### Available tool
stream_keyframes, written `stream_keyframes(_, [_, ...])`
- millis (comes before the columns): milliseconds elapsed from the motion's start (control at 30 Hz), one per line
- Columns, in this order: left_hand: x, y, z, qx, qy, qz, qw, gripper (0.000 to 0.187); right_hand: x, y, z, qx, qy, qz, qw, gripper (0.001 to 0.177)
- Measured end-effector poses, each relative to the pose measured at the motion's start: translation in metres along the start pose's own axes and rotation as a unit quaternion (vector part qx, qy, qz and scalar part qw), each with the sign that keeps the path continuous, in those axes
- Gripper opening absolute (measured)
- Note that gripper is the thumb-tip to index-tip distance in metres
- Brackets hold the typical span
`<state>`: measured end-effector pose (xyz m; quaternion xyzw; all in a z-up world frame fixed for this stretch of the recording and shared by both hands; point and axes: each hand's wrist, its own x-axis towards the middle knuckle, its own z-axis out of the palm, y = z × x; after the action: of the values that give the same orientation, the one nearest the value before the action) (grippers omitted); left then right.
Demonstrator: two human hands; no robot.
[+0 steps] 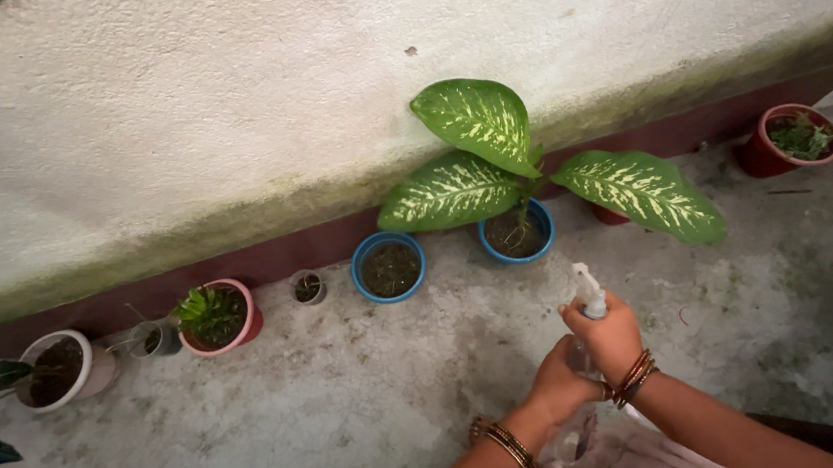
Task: The person waters several potted plants by hand using a spray bottle.
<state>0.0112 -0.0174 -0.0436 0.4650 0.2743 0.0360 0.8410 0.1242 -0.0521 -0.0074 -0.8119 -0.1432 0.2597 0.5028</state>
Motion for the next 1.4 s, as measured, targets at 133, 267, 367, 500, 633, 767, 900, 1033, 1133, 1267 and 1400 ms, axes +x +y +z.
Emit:
stream_keyframes(133, [-0.003, 0.003, 0.000, 0.010, -0.005, -0.020, 1.000, 0.063, -0.001, -0.008, 0.001, 0.004, 0.000, -0.037, 0.999, 0.021])
stream_keyframes(267, [-0.006, 0.009, 0.003, 0.001, -0.011, -0.029, 1.000, 0.064, -0.007, -0.015, -0.003, -0.032, 0.017, -0.099, 0.994, 0.023])
stream_keyframes(367, [-0.005, 0.007, 0.004, 0.010, -0.007, -0.032, 0.999, 0.064, -0.004, -0.011, -0.004, -0.025, 0.007, -0.056, 0.998, 0.021])
stream_keyframes(500, [0.004, 0.002, 0.004, 0.124, 0.010, -0.026, 0.992, 0.060, -0.001, 0.001, -0.004, -0.022, 0.012, 0.049, 0.999, 0.021])
stream_keyframes(633, [0.005, 0.006, -0.001, 0.019, -0.030, -0.050, 0.998, 0.060, 0.005, 0.010, -0.005, -0.016, 0.019, 0.051, 0.998, 0.022])
stream_keyframes(767, [0.003, 0.005, 0.000, 0.048, -0.042, -0.030, 0.998, 0.059, 0.007, 0.015, -0.006, 0.022, 0.031, -0.044, 0.998, 0.025])
stream_keyframes(900, [0.005, 0.006, 0.001, 0.024, -0.044, -0.060, 0.997, 0.059, 0.009, 0.017, -0.006, -0.004, 0.046, -0.043, 0.998, 0.025])
stream_keyframes(1033, [0.010, 0.006, 0.000, 0.074, -0.028, -0.057, 0.995, 0.062, 0.010, 0.027, -0.007, 0.001, 0.060, 0.029, 0.998, 0.022])
stream_keyframes(1133, [0.013, 0.000, -0.005, 0.168, -0.018, -0.040, 0.985, 0.062, 0.010, 0.033, -0.004, 0.014, 0.077, 0.055, 0.995, 0.023])
stream_keyframes(1267, [0.021, -0.008, -0.011, 0.143, -0.042, -0.029, 0.988, 0.062, 0.011, 0.030, -0.004, 0.021, 0.087, 0.022, 0.996, 0.022])
stream_keyframes(1400, [0.017, -0.007, -0.009, 0.109, -0.055, -0.052, 0.991, 0.063, 0.013, 0.035, -0.006, 0.034, 0.079, -0.002, 0.996, 0.020])
